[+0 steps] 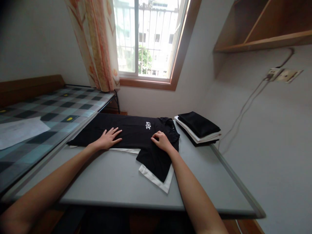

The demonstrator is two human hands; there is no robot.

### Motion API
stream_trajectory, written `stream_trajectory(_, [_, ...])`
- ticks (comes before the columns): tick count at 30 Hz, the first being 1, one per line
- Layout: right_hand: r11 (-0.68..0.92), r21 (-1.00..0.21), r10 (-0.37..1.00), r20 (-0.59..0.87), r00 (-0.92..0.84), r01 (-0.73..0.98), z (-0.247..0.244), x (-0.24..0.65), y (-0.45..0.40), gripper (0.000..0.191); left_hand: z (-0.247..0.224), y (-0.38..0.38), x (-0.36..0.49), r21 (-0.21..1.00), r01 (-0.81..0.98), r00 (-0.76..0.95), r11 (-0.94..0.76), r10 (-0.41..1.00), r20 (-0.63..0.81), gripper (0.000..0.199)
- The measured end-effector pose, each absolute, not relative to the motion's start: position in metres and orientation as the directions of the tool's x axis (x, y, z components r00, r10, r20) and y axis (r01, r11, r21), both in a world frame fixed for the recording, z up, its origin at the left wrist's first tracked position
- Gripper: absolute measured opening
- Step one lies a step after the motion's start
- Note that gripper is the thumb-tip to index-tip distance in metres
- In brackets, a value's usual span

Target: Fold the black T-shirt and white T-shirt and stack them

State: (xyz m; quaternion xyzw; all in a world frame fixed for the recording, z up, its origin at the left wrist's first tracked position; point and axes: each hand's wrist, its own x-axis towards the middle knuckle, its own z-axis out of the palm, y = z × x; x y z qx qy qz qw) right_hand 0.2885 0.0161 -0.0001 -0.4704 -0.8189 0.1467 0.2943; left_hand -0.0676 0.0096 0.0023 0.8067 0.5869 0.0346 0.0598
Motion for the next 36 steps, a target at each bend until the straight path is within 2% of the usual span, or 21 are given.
stream_trajectory(3, [0.515,-0.503,0.855,0.354,-0.379,0.694,-0.001,0.288,0.016,0.018,0.003,0.008,-0.067,0.138,0.943,0.309,-0.303,0.951,-0.023,0.070])
stream_trajectory(6, [0.485,-0.428,0.863,0.373,-0.340,0.763,-0.002,0.289,0.015,0.019,0.002,0.008,-0.070,0.134,0.939,0.319,-0.317,0.948,0.008,0.069])
stream_trajectory(11, [0.370,-0.305,0.902,0.344,-0.261,0.878,-0.001,0.294,0.015,0.030,-0.001,0.015,-0.078,0.161,0.937,0.290,-0.310,0.948,0.134,0.064])
stream_trajectory(15, [0.261,-0.236,0.929,0.325,-0.177,0.936,-0.003,0.300,0.018,0.042,-0.003,0.022,-0.087,0.161,0.955,0.219,-0.248,0.959,0.181,0.064])
stream_trajectory(21, [0.180,-0.199,0.970,0.199,-0.140,0.963,-0.008,0.306,0.022,0.051,0.000,0.024,-0.091,0.122,0.982,0.138,-0.143,0.989,0.054,0.069])
stream_trajectory(36, [0.152,-0.210,0.976,0.185,-0.113,0.966,0.004,0.306,0.015,0.045,0.010,0.019,-0.086,0.065,0.991,0.126,-0.119,0.986,-0.105,0.073])
